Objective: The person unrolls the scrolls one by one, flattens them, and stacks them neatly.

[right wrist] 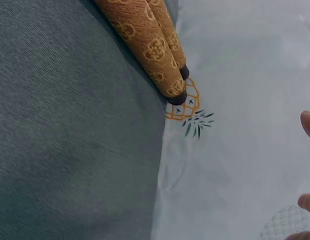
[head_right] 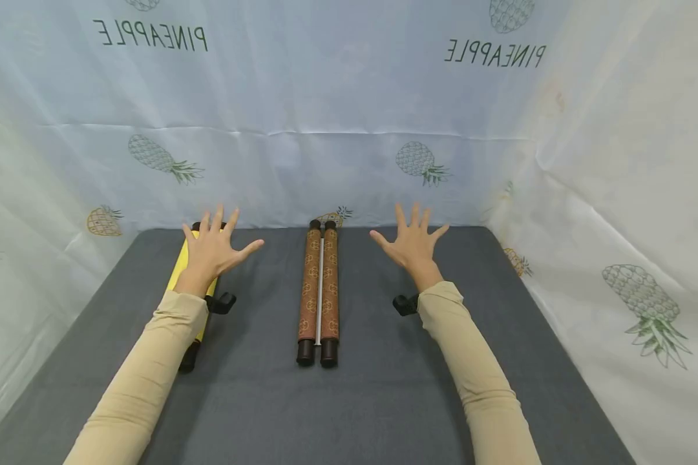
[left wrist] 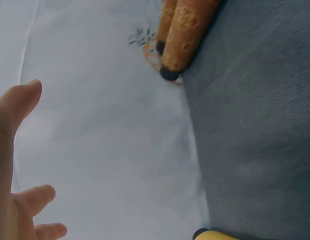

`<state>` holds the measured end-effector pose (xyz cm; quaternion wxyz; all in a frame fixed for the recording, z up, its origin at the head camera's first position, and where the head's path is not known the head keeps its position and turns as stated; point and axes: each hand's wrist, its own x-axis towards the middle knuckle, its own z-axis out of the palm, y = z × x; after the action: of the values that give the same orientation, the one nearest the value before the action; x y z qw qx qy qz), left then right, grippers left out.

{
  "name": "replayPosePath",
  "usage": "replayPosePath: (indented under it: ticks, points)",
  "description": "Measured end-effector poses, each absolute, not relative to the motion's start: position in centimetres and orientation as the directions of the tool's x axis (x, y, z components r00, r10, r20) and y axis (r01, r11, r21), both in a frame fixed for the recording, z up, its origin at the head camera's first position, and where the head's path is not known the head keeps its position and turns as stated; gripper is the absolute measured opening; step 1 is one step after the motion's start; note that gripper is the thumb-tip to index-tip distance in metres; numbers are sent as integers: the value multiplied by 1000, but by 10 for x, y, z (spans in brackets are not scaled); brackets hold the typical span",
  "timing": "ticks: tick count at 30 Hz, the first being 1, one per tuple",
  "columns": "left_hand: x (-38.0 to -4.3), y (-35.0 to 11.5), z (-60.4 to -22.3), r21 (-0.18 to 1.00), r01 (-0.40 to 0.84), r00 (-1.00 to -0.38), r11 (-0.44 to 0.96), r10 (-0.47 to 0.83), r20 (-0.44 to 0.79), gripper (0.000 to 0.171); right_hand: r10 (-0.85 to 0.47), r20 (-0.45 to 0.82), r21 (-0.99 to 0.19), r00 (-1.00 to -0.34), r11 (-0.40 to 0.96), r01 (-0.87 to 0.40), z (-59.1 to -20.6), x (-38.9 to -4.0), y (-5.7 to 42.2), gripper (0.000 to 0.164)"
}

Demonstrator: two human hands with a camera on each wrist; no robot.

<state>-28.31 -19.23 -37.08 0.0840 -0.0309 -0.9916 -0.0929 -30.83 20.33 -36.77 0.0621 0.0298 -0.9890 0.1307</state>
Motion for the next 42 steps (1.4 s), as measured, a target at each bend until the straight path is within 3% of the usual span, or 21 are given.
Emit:
replayPosePath:
  ticks: [10,22,33,42]
  points:
    - [-265,-179,-387,197,144,-984,970,119,132,82,-114,187,-267,-976,950,-162,-388,-298,189,80]
    - [-238,-153,-408,244,289,-953,926,254,164,58,-183,215,-303,-959,921,-244,-408,-273,169,65]
    - [-219,-128,-435,290,339,-940,895,331,79,63,-295,178,-311,-939,888,-338,-433,-248,149,62]
    - [-208,-110,-447,420,303,-941,855,338,-9,75,-327,76,-460,-942,827,-324,-449,-232,137,64]
